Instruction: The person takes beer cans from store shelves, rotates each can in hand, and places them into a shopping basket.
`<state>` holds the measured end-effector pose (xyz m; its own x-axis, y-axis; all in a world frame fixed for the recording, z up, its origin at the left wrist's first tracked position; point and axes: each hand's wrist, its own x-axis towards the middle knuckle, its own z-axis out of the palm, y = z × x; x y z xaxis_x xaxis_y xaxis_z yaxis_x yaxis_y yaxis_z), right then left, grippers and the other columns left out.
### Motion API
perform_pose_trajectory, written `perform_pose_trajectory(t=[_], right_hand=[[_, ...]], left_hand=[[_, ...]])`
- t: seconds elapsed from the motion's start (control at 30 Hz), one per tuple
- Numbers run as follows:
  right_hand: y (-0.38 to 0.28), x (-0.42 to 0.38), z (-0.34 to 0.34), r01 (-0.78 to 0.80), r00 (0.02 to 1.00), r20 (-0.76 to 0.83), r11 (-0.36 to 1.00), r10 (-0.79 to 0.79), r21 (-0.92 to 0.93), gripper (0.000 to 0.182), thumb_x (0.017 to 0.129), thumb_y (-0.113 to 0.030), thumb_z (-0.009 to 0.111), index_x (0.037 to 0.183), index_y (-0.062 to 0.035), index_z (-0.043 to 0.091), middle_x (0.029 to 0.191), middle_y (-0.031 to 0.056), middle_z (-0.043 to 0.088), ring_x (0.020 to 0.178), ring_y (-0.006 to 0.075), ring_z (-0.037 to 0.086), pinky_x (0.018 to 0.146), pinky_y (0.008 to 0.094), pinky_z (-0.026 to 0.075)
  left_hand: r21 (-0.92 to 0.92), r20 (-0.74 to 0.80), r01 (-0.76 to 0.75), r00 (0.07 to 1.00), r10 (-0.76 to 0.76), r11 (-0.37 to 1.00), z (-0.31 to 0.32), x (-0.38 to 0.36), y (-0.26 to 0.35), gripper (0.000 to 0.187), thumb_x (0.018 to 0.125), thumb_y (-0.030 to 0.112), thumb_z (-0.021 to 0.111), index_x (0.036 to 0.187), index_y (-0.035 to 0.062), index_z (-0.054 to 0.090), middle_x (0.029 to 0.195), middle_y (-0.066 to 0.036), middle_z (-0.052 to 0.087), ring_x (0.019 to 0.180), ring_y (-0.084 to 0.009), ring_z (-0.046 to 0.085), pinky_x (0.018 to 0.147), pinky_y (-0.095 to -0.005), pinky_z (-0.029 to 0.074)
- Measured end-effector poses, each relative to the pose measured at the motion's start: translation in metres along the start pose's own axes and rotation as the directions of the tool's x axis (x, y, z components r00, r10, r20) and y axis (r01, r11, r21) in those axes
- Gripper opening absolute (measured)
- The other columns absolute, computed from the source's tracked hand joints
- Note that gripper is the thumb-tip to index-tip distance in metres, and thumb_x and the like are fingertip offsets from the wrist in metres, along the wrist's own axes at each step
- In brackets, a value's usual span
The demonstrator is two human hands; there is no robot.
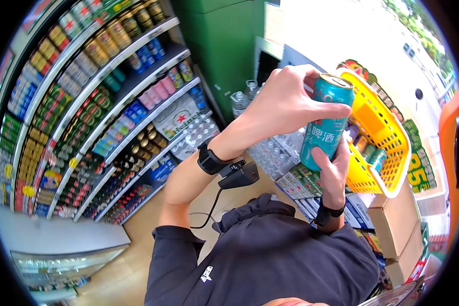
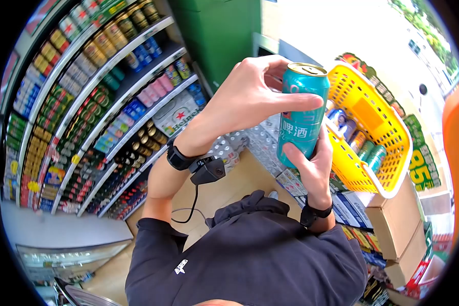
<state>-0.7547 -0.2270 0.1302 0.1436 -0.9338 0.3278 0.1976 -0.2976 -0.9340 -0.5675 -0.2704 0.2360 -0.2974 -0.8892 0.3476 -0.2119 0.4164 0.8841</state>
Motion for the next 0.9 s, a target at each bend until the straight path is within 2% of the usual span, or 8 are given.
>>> perform_pose_trajectory(t=[0.07, 0.17, 0.23, 0.57, 0.63, 0.7, 0.73, 0.9], right_hand=[[0.009, 0.0, 0.021, -0.059, 0.99, 0.131, 0.994, 0.047, 0.094, 0.072, 0.088, -0.03, 0.075, 0.142, 0.0055, 0.044, 0.129, 0.018, 0.062, 0.109, 0.0261, 0.068, 0.094, 0.0367, 0.055], [0.02, -0.004, 0.055, -0.179, 0.94, 0.326, 0.958, 0.099, 0.223, 0.073, 0.088, -0.033, 0.073, 0.142, 0.0066, 0.044, 0.129, 0.0205, 0.062, 0.108, 0.0266, 0.068, 0.092, 0.0375, 0.056], [0.028, -0.01, 0.083, -0.237, 0.905, 0.41, 0.937, 0.116, 0.257, 0.075, 0.088, -0.036, 0.073, 0.141, 0.008, 0.044, 0.128, 0.0228, 0.062, 0.108, 0.0278, 0.068, 0.09, 0.0386, 0.058], [0.044, -0.047, 0.208, -0.596, 0.571, 0.802, 0.761, 0.176, 0.257, 0.089, 0.083, -0.044, 0.079, 0.146, 0.0049, 0.04, 0.127, 0.0232, 0.063, 0.107, 0.0298, 0.069, 0.094, 0.0417, 0.057], [0.054, -0.049, 0.22, -0.607, 0.522, 0.832, 0.767, 0.189, 0.207, 0.087, 0.086, -0.04, 0.078, 0.149, 0.0044, 0.038, 0.132, 0.021, 0.06, 0.117, 0.0277, 0.065, 0.1, 0.041, 0.053], [0.058, -0.049, 0.235, -0.437, 0.582, 0.797, 0.889, 0.161, 0.14, 0.081, 0.09, -0.031, 0.076, 0.151, 0.0044, 0.036, 0.138, 0.0174, 0.057, 0.127, 0.0243, 0.057, 0.107, 0.0392, 0.046], [0.056, -0.046, 0.24, -0.438, 0.521, 0.839, 0.893, 0.156, 0.106, 0.077, 0.092, -0.024, 0.074, 0.152, 0.005, 0.035, 0.14, 0.0141, 0.054, 0.131, 0.0214, 0.053, 0.11, 0.0376, 0.042], [0.059, -0.04, 0.27, -0.443, 0.451, 0.878, 0.894, 0.161, 0.064, 0.073, 0.092, -0.022, 0.075, 0.149, 0.0053, 0.038, 0.136, 0.0136, 0.057, 0.125, 0.0197, 0.056, 0.107, 0.0367, 0.044]], left_hand=[[-0.094, -0.05, 0.036, 0.998, -0.041, 0.995, -0.022, -0.03, -0.01, 0.051, 0.08, 0.026, 0.088, 0.112, -0.0075, 0.067, 0.098, -0.012, 0.075, 0.084, -0.0134, 0.072, 0.075, -0.026, 0.059], [-0.187, -0.099, 0.146, 0.981, -0.166, 0.972, -0.051, -0.079, -0.019, 0.05, 0.082, 0.018, 0.087, 0.12, -0.0062, 0.065, 0.107, -0.01, 0.073, 0.091, -0.0129, 0.07, 0.083, -0.0276, 0.058], [-0.394, -0.087, 0.147, 0.977, -0.196, 0.907, -0.065, -0.114, -0.025, 0.053, 0.083, 0.018, 0.086, 0.125, -0.0034, 0.063, 0.108, -0.007, 0.073, 0.096, -0.0116, 0.069, 0.087, -0.0289, 0.056], [-0.467, -0.447, 0.065, 0.843, -0.299, 0.882, -0.113, -0.268, -0.03, 0.054, 0.082, 0.023, 0.087, 0.126, 0.0009, 0.064, 0.107, -0.005, 0.073, 0.095, -0.0085, 0.066, 0.084, -0.0265, 0.054], [-0.422, -0.533, 0.089, 0.78, -0.327, 0.902, -0.117, -0.286, -0.035, 0.056, 0.08, 0.026, 0.088, 0.123, 0.0006, 0.065, 0.104, -0.005, 0.073, 0.093, -0.0087, 0.065, 0.085, -0.0279, 0.054], [-0.362, -0.612, 0.025, 0.748, -0.258, 0.932, -0.12, -0.298, -0.037, 0.056, 0.078, 0.029, 0.088, 0.121, 0.0003, 0.066, 0.102, -0.005, 0.072, 0.093, -0.0096, 0.064, 0.085, -0.0289, 0.054], [-0.338, -0.621, 0.071, 0.733, -0.279, 0.938, -0.124, -0.306, -0.036, 0.06, 0.078, 0.026, 0.089, 0.125, -0.0013, 0.064, 0.107, -0.007, 0.072, 0.099, -0.0124, 0.065, 0.091, -0.0307, 0.053], [-0.248, -0.687, 0.172, 0.663, -0.298, 0.953, -0.141, -0.327, -0.047, 0.067, 0.075, 0.032, 0.091, 0.125, -0.0035, 0.063, 0.11, -0.01, 0.072, 0.102, -0.0163, 0.066, 0.095, -0.0329, 0.052]])
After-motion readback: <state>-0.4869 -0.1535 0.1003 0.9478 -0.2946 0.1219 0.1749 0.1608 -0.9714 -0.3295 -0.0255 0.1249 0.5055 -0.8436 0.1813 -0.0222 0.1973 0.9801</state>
